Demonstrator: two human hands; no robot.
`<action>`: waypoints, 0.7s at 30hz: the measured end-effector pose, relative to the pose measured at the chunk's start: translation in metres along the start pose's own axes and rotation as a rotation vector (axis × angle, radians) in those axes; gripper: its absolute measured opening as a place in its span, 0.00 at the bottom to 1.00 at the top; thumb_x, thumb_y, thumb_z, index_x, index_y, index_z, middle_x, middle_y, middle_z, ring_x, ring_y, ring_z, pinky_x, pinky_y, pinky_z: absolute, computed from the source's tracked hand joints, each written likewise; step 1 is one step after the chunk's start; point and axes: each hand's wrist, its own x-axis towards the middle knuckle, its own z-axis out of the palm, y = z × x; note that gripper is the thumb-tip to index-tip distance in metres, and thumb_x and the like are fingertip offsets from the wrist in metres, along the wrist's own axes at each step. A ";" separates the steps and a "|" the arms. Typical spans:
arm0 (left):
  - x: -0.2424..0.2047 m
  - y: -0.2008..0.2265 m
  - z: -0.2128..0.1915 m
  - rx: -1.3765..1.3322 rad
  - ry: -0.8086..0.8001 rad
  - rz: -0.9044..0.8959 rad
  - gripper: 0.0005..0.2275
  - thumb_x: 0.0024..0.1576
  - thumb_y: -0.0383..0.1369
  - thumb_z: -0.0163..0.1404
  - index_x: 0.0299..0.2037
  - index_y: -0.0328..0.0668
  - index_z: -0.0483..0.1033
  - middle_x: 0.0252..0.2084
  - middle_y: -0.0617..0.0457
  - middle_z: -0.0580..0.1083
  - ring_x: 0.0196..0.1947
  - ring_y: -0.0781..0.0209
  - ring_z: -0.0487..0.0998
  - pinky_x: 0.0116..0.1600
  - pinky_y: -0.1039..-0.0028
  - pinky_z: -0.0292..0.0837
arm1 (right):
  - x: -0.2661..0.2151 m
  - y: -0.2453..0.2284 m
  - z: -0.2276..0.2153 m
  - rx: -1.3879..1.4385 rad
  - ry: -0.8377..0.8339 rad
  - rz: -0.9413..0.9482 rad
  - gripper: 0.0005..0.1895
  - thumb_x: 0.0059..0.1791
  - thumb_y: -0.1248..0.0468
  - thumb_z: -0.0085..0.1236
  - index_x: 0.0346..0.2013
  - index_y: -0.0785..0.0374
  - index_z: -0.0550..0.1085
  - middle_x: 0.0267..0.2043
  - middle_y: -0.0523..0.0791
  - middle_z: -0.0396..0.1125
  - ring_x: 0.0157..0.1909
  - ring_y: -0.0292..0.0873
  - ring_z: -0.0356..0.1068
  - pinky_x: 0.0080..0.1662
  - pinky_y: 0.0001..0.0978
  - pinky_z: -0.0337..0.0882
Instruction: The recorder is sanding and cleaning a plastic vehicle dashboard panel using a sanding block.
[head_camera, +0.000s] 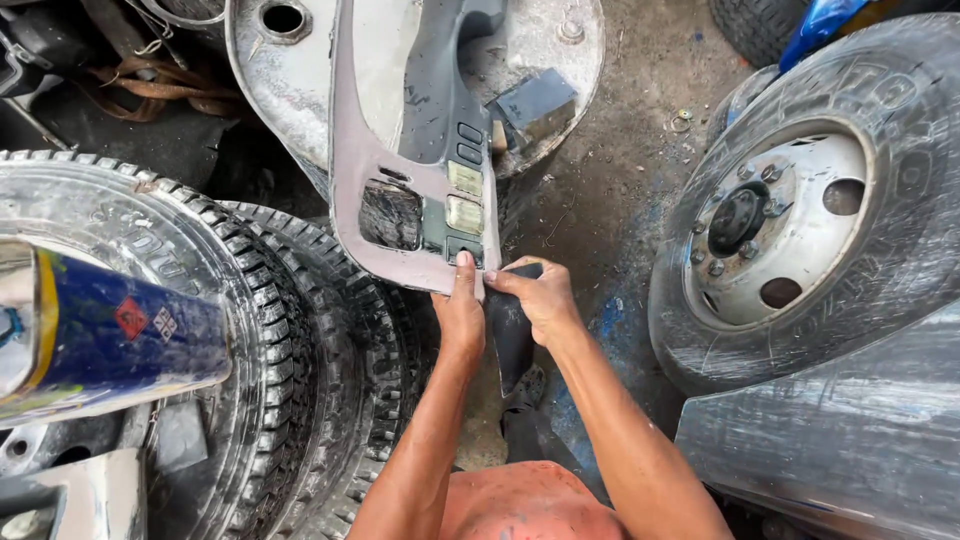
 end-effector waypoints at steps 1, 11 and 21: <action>-0.003 0.005 0.002 0.010 0.000 -0.004 0.27 0.63 0.43 0.51 0.63 0.25 0.65 0.60 0.41 0.71 0.58 0.54 0.71 0.63 0.66 0.66 | 0.006 -0.002 0.001 0.007 0.001 0.007 0.07 0.38 0.73 0.71 0.24 0.67 0.77 0.25 0.47 0.74 0.24 0.39 0.72 0.29 0.33 0.74; -0.011 0.013 -0.007 0.011 -0.003 -0.062 0.26 0.61 0.42 0.52 0.61 0.26 0.65 0.56 0.45 0.72 0.54 0.58 0.71 0.59 0.68 0.67 | 0.019 0.006 0.004 0.055 0.042 0.004 0.09 0.39 0.74 0.70 0.24 0.67 0.74 0.26 0.47 0.73 0.26 0.39 0.72 0.29 0.34 0.73; -0.005 0.003 -0.007 -0.078 0.012 -0.050 0.23 0.62 0.37 0.55 0.61 0.24 0.67 0.55 0.45 0.71 0.52 0.57 0.70 0.59 0.67 0.67 | 0.033 -0.001 0.006 0.043 0.074 0.006 0.07 0.40 0.75 0.67 0.24 0.67 0.74 0.28 0.51 0.74 0.26 0.42 0.73 0.27 0.35 0.73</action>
